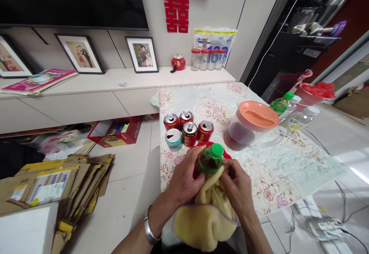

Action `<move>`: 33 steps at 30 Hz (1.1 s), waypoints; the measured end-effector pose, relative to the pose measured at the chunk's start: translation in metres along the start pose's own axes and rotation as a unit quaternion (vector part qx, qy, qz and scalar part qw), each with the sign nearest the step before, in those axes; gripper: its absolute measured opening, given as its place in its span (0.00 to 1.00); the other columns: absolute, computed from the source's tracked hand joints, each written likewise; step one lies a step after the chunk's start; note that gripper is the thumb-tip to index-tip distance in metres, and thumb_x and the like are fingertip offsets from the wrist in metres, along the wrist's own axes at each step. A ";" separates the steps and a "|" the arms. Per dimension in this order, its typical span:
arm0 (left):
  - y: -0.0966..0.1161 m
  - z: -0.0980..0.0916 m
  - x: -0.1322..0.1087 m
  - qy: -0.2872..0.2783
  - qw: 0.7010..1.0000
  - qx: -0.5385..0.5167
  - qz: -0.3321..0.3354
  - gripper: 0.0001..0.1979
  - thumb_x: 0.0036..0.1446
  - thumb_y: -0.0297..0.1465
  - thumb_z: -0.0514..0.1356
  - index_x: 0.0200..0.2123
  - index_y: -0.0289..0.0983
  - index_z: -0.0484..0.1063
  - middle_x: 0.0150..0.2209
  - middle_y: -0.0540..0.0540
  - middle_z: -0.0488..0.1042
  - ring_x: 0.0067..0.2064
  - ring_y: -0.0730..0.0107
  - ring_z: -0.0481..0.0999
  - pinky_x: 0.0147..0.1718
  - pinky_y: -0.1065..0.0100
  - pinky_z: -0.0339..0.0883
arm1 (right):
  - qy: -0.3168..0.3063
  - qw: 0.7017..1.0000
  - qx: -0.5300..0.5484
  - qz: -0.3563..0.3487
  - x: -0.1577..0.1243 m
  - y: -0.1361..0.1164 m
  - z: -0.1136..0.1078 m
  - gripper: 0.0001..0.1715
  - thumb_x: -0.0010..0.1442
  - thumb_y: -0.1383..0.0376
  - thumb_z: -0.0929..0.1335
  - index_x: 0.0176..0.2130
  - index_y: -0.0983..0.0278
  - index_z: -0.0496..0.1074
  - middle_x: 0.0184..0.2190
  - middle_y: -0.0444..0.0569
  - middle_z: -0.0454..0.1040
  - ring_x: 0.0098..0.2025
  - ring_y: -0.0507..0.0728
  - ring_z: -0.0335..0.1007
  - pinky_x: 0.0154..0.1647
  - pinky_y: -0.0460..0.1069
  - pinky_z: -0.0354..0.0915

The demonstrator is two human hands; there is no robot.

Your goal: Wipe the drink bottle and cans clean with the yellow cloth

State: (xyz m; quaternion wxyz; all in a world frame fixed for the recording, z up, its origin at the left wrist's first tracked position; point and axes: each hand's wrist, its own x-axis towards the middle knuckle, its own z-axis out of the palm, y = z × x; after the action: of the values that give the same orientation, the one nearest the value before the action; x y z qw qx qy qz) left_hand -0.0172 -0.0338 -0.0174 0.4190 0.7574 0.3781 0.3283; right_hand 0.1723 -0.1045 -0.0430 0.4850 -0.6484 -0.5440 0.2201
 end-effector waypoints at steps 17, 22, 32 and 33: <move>-0.004 0.012 -0.001 0.013 0.996 -0.091 -0.017 0.34 0.65 0.33 0.68 0.71 0.46 0.63 0.70 0.37 0.76 0.67 0.46 0.80 0.66 0.44 0.75 | 0.087 0.972 -0.033 -0.217 -0.009 -0.019 0.011 0.10 0.77 0.73 0.65 0.41 0.61 0.69 0.38 0.40 0.69 0.41 0.47 0.69 0.40 0.39 0.65; -0.017 0.014 -0.003 0.001 0.998 -0.065 -0.009 0.32 0.66 0.22 0.58 0.71 0.46 0.61 0.69 0.37 0.75 0.69 0.48 0.79 0.68 0.41 0.73 | 0.069 0.982 -0.057 -0.165 -0.017 0.011 0.016 0.08 0.75 0.70 0.66 0.40 0.63 0.68 0.32 0.37 0.68 0.29 0.46 0.65 0.30 0.40 0.62; -0.011 0.007 0.000 0.004 0.999 -0.032 0.007 0.32 0.72 0.25 0.56 0.75 0.48 0.58 0.72 0.39 0.72 0.70 0.52 0.76 0.71 0.43 0.70 | 0.018 0.985 -0.137 -0.107 -0.006 0.026 0.019 0.07 0.67 0.70 0.63 0.36 0.66 0.68 0.32 0.44 0.69 0.31 0.51 0.65 0.32 0.43 0.54; -0.011 0.006 0.000 0.006 1.000 -0.021 0.011 0.33 0.72 0.25 0.57 0.76 0.48 0.57 0.72 0.38 0.72 0.71 0.51 0.75 0.71 0.43 0.69 | 0.015 0.985 -0.141 -0.101 -0.005 0.026 0.019 0.06 0.66 0.70 0.63 0.35 0.66 0.68 0.32 0.44 0.69 0.30 0.51 0.64 0.31 0.43 0.52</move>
State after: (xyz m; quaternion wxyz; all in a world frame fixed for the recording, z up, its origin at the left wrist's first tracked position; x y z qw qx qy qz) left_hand -0.0157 -0.0321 -0.0298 0.4291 0.7507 0.3648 0.3453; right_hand 0.1678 -0.1000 -0.0754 0.4168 -0.6553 -0.6247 0.0813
